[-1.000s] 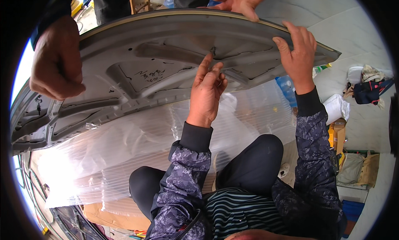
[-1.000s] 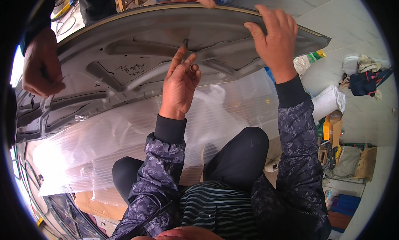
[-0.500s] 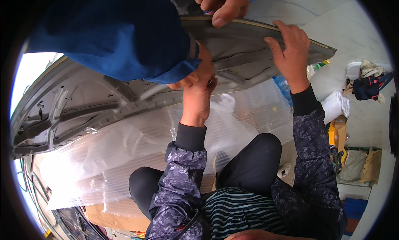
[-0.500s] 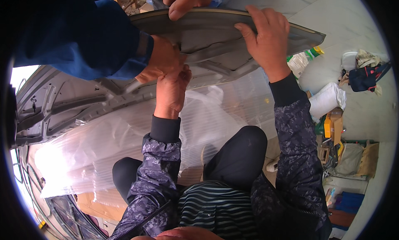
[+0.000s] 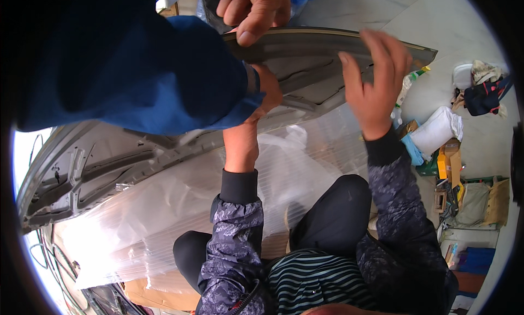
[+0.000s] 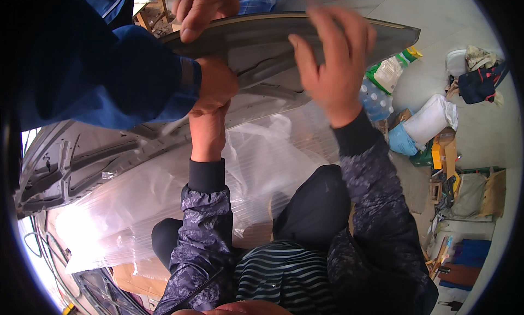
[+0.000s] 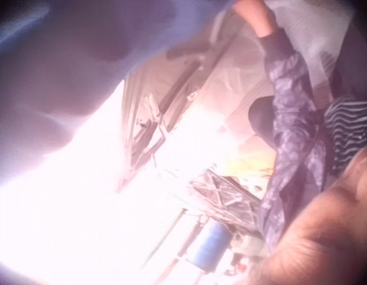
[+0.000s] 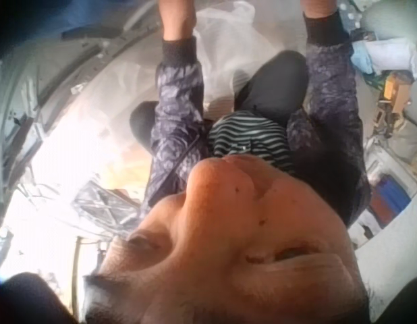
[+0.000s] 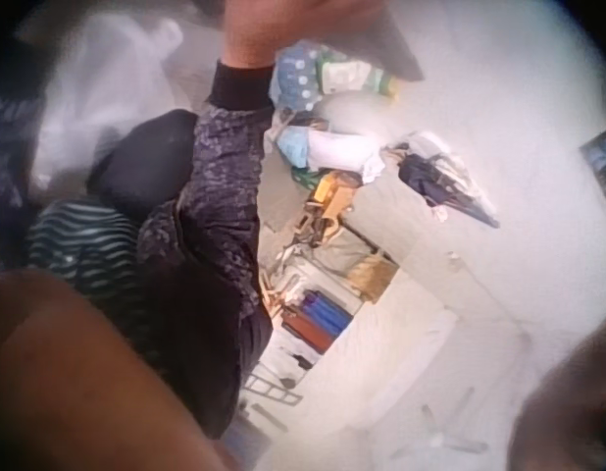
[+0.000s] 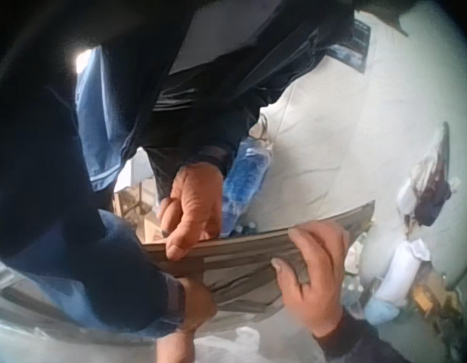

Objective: The person removes a protective film from a large gray car part, then positions and presses a rubber seal along its perimeter. A coworker assists by holding the part and using shears to trim the seal. The part is placed on bubble wrap on the floor.

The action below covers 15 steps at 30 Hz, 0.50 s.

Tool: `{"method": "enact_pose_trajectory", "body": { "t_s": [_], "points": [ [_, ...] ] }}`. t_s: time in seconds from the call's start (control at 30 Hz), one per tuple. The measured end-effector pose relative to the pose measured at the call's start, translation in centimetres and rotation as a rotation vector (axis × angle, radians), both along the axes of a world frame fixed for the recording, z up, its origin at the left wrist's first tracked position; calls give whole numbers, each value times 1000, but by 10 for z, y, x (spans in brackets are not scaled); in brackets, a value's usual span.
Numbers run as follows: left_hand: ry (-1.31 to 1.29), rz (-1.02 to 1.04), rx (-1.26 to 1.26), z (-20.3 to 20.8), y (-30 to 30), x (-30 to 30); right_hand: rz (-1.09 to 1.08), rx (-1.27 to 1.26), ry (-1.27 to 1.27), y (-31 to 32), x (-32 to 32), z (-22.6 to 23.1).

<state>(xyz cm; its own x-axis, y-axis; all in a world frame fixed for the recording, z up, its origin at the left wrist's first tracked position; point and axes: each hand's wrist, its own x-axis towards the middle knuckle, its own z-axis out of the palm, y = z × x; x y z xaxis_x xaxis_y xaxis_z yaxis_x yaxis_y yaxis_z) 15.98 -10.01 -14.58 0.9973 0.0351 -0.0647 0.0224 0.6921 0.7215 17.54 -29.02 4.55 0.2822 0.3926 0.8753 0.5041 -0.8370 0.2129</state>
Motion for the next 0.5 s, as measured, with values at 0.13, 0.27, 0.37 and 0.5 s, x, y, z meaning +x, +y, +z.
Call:
{"method": "enact_pose_trajectory", "body": {
  "t_s": [0.13,0.27,0.37,0.5],
  "points": [
    [-7,60,241,-1,8,-2,306,634,447,40,-35,-52],
    [-56,138,442,8,23,-4,710,1548,1403,47,-28,-88],
    [-95,73,590,31,38,-6,859,1646,1597,47,-18,-90],
    [-6,-60,410,68,49,-1,878,1643,1624,54,-10,-90]
  ]
}}
